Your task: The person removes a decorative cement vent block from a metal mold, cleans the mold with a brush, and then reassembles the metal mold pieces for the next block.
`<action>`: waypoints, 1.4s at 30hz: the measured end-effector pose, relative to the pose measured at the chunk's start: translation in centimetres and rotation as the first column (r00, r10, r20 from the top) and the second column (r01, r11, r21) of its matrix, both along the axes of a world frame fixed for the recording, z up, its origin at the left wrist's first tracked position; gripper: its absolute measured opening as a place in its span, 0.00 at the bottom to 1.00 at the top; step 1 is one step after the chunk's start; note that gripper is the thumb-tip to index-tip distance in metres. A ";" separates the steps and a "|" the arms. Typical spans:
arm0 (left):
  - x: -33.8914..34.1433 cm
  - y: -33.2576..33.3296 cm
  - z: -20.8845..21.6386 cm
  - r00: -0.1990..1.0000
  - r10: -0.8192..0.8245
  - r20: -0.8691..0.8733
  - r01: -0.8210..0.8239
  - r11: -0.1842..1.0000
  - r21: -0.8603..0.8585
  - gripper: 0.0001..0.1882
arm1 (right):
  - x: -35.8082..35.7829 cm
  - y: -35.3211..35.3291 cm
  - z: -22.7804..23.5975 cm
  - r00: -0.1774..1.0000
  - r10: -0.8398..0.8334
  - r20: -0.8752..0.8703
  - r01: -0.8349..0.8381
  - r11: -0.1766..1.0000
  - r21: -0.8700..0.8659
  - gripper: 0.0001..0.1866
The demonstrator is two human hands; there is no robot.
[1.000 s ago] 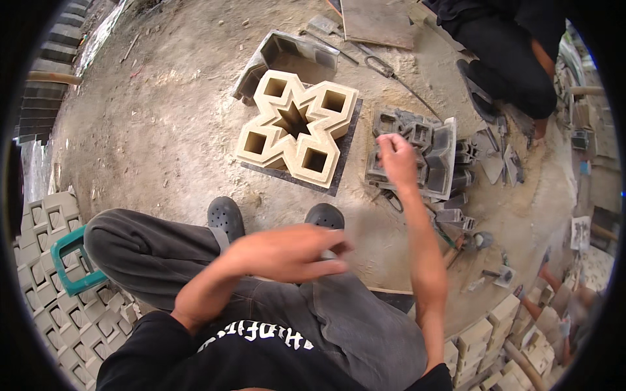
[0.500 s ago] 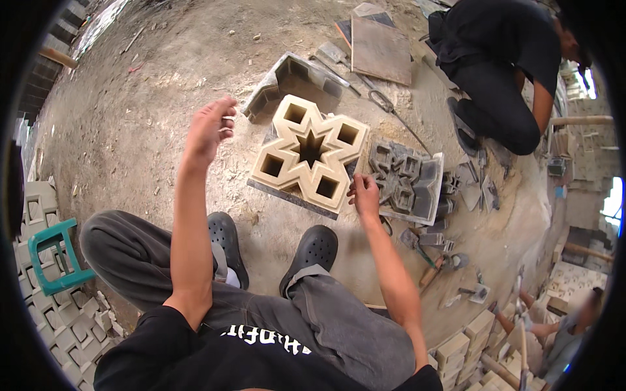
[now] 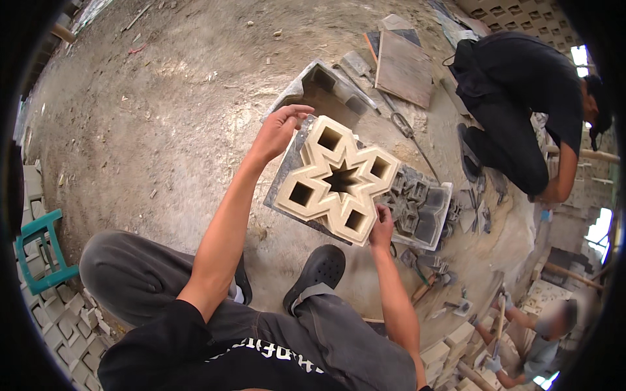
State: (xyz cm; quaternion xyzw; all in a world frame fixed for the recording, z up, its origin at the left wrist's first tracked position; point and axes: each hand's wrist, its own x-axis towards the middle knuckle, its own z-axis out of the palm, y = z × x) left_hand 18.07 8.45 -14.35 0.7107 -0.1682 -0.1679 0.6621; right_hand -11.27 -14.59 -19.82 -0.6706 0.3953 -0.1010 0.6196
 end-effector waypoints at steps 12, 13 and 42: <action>1.0 0.9 -3.7 0.988 -0.094 0.120 0.055 0.953 0.296 0.13 | 0.5 2.4 3.2 0.975 -0.213 -0.056 0.220 0.938 0.267 0.08; 1.2 0.8 -3.9 0.987 -0.112 0.114 0.072 0.948 0.309 0.13 | 0.5 2.3 3.0 0.968 -0.245 -0.050 0.249 0.925 0.287 0.09; 2.3 1.3 -3.8 0.892 -0.298 0.341 0.149 0.904 0.401 0.10 | -0.4 3.1 4.2 0.992 -0.054 -0.117 0.055 0.998 0.005 0.09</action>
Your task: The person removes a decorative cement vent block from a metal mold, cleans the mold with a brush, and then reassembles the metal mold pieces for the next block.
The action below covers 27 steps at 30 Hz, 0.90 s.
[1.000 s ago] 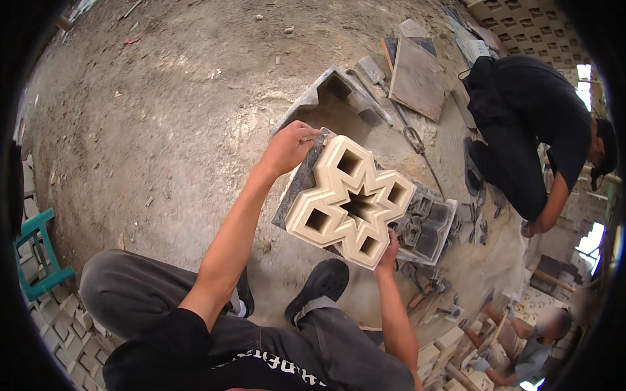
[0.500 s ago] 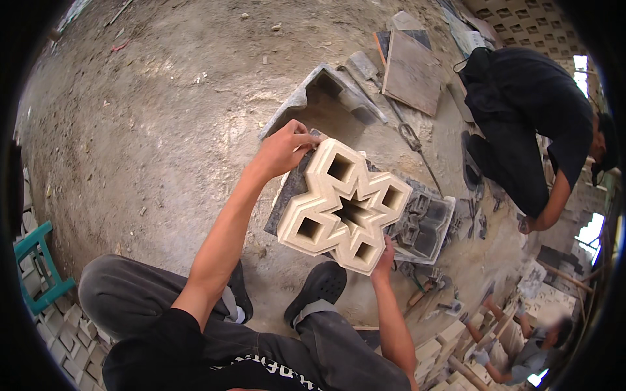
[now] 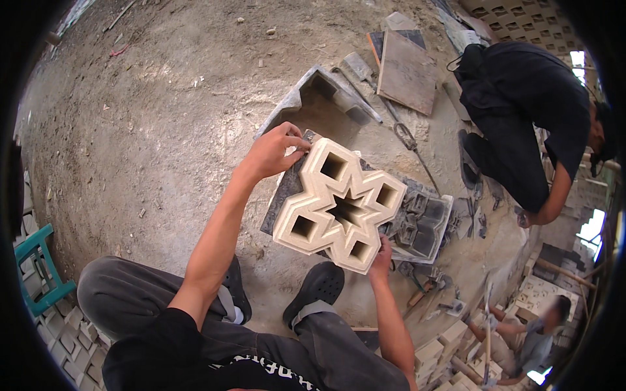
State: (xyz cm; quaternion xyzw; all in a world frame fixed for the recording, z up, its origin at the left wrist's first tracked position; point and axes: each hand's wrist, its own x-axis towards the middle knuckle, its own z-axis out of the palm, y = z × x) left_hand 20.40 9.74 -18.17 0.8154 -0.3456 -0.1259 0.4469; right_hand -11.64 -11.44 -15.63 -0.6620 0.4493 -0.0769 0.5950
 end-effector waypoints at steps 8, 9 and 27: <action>0.2 0.3 0.4 0.999 -0.038 0.015 0.037 0.999 0.039 0.09 | -0.7 0.1 0.1 0.994 0.110 0.005 -0.109 0.992 -0.064 0.11; 0.2 0.3 0.3 0.999 -0.030 0.021 0.030 0.999 0.033 0.08 | -1.0 -0.1 -0.2 0.990 0.143 -0.013 -0.144 0.983 -0.111 0.12; -1.1 -0.3 0.1 0.994 0.105 -0.036 -0.106 0.993 -0.044 0.09 | -2.7 -0.8 -1.6 0.938 0.332 -0.097 -0.346 0.897 -0.274 0.19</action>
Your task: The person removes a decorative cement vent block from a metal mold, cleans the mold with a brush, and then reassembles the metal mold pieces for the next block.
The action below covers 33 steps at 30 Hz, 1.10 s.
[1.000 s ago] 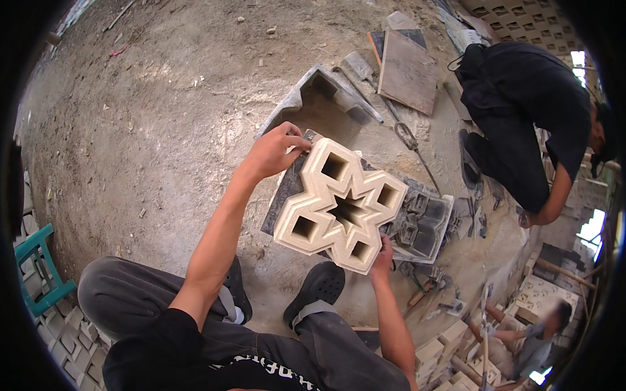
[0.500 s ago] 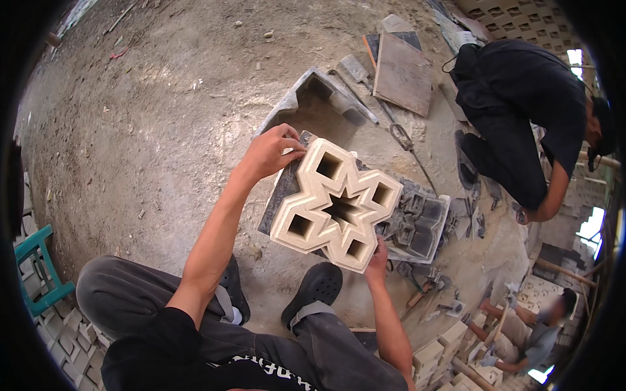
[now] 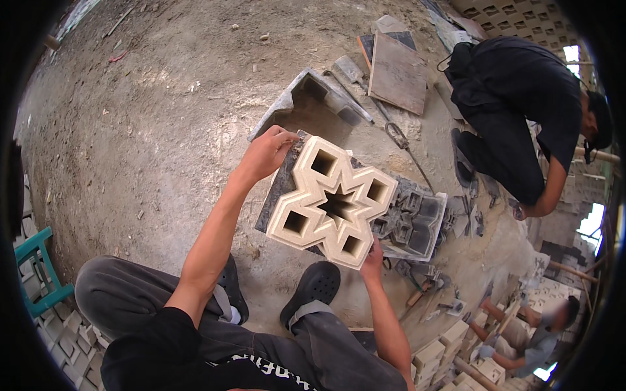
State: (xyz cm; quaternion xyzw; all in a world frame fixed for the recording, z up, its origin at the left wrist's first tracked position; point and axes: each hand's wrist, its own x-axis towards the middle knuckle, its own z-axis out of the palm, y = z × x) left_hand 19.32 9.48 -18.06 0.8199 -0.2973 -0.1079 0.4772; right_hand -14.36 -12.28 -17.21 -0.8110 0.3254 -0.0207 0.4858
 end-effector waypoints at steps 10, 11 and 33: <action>-0.7 0.3 -1.7 0.965 -0.037 0.258 0.033 0.999 0.021 0.23 | 0.0 0.0 -0.2 1.000 -0.019 0.007 0.019 0.995 0.093 0.24; -0.6 0.2 -1.8 0.965 -0.037 0.258 0.032 0.999 0.022 0.23 | 0.2 0.2 -0.2 1.000 -0.019 0.007 0.019 0.995 0.094 0.24; -6.3 0.8 -2.2 0.876 0.321 -0.361 -0.285 0.947 0.152 0.27 | 8.8 -0.9 -2.2 0.895 -0.382 0.231 0.135 0.725 0.675 0.26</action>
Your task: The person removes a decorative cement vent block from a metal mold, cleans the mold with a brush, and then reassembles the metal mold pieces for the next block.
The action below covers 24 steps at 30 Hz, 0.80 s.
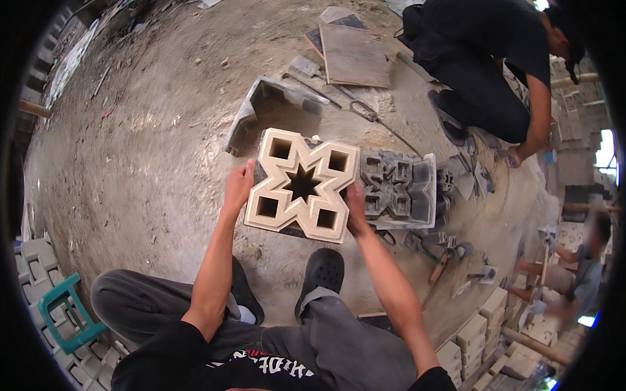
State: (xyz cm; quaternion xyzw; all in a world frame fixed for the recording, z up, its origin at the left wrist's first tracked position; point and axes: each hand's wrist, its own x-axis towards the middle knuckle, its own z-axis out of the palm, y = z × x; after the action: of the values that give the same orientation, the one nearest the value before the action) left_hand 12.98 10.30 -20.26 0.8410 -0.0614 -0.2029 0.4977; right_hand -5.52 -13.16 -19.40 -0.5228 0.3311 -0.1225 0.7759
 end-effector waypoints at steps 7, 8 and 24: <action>1.2 -0.4 -1.1 0.985 -0.128 0.116 0.104 0.976 0.194 0.28 | 0.7 0.1 -0.5 0.996 0.078 -0.050 -0.084 0.988 -0.126 0.34; 1.2 -0.5 -1.7 0.984 -0.134 0.115 0.110 0.975 0.193 0.28 | 0.6 0.0 -0.6 0.996 0.072 -0.050 -0.078 0.989 -0.127 0.34; 0.3 -1.1 -2.0 1.000 0.012 -0.029 -0.017 0.982 -0.189 0.23 | 0.3 -0.8 -3.9 0.946 -0.085 -0.313 -0.038 0.929 -0.367 0.36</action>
State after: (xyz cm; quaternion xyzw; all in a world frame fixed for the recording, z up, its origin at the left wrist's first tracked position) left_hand 13.26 9.17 -22.21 0.7873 -0.0673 -0.2041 0.5779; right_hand -5.19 -13.93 -23.33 -0.6679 0.4311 -0.1046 0.5976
